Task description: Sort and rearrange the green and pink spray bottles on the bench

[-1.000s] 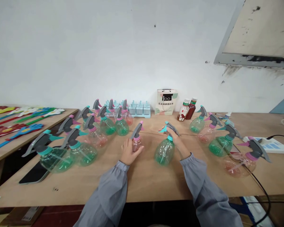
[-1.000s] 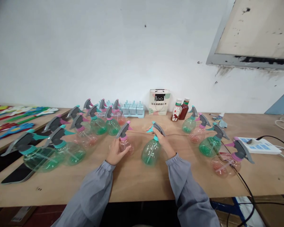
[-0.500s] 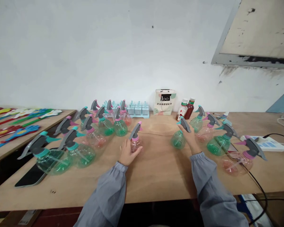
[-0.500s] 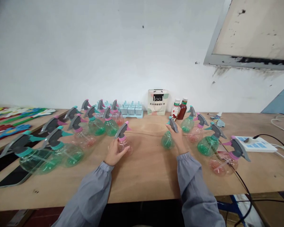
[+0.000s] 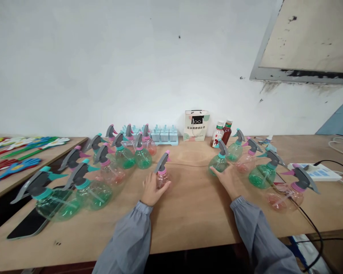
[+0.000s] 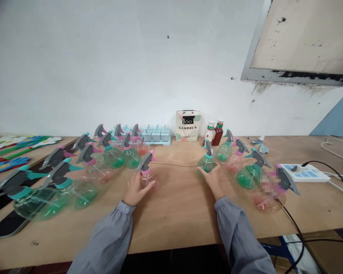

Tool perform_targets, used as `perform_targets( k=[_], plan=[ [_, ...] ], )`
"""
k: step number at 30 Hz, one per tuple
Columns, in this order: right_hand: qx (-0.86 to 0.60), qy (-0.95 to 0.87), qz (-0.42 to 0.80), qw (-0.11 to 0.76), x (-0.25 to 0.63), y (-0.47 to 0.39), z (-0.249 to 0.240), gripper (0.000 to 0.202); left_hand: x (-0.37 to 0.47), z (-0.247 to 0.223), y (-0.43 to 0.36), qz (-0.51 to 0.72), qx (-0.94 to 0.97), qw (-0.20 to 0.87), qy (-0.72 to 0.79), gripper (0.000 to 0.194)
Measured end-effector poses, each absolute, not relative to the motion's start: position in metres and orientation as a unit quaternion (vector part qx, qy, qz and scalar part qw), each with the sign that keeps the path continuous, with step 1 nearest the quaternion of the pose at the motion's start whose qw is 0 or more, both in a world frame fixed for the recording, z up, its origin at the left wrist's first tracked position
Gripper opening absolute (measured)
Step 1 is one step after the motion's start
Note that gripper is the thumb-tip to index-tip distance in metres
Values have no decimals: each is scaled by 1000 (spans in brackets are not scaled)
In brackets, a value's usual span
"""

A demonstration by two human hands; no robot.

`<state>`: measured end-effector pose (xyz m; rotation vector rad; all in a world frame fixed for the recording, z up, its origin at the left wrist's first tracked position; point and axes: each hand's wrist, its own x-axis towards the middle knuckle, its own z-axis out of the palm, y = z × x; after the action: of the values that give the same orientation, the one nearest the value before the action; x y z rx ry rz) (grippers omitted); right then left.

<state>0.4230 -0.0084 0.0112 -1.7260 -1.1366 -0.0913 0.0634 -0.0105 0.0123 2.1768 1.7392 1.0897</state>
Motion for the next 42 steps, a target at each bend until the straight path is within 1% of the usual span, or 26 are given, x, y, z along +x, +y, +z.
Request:
perform_targets(
  k=[2, 4, 10, 13, 16, 23, 26, 28, 30, 31, 33, 34, 36, 37, 39, 41, 42],
  plan=[
    [-756, -436, -49, 485, 432, 9, 10, 102, 64, 13, -11, 360, 726, 77, 581, 53],
    [-771, -415, -45, 481, 438, 27, 8, 106, 65, 14, -12, 362, 723, 79, 583, 51],
    [-762, -366, -47, 532, 443, 69, -4, 101, 65, 13, -12, 364, 721, 91, 582, 51],
    [-764, -379, -41, 520, 445, 80, -5, 98, 64, 11, -11, 369, 723, 89, 578, 51],
    [-776, -367, -48, 510, 448, 87, -3, 98, 64, 9, -10, 376, 721, 82, 577, 51],
    [-774, -361, -35, 519, 448, 95, 2, 101, 64, 9, -11, 381, 722, 76, 573, 52],
    [-750, -367, -30, 550, 445, 90, 5, 105, 63, 8, -10, 391, 726, 75, 561, 52],
    [-723, -355, -36, 591, 438, 79, 6, 107, 62, 6, -8, 401, 731, 80, 546, 52],
    [-689, -342, -45, 638, 423, 61, 6, 99, 61, 3, -7, 410, 737, 89, 531, 52],
    [-668, -346, -47, 657, 411, 50, 6, 90, 62, 1, -7, 412, 741, 93, 523, 52],
    [-617, -415, -11, 669, 382, 25, 7, 69, 65, -3, -7, 410, 748, 96, 512, 55],
    [-588, -466, 25, 661, 364, 14, 9, 62, 68, -5, -9, 407, 750, 92, 513, 57],
    [-528, -562, 98, 630, 327, -4, 16, 57, 76, -6, -13, 398, 748, 70, 526, 61],
    [-502, -596, 133, 612, 309, -10, 21, 59, 81, -6, -16, 394, 743, 53, 538, 63],
    [-459, -638, 197, 586, 275, -15, 33, 70, 92, -4, -23, 383, 734, 12, 561, 67],
    [-428, -646, 244, 583, 250, -15, 44, 83, 101, -2, -30, 369, 732, -25, 572, 70],
    [-416, -646, 263, 584, 241, -13, 49, 85, 105, -1, -33, 361, 737, -36, 570, 70]
  ],
)
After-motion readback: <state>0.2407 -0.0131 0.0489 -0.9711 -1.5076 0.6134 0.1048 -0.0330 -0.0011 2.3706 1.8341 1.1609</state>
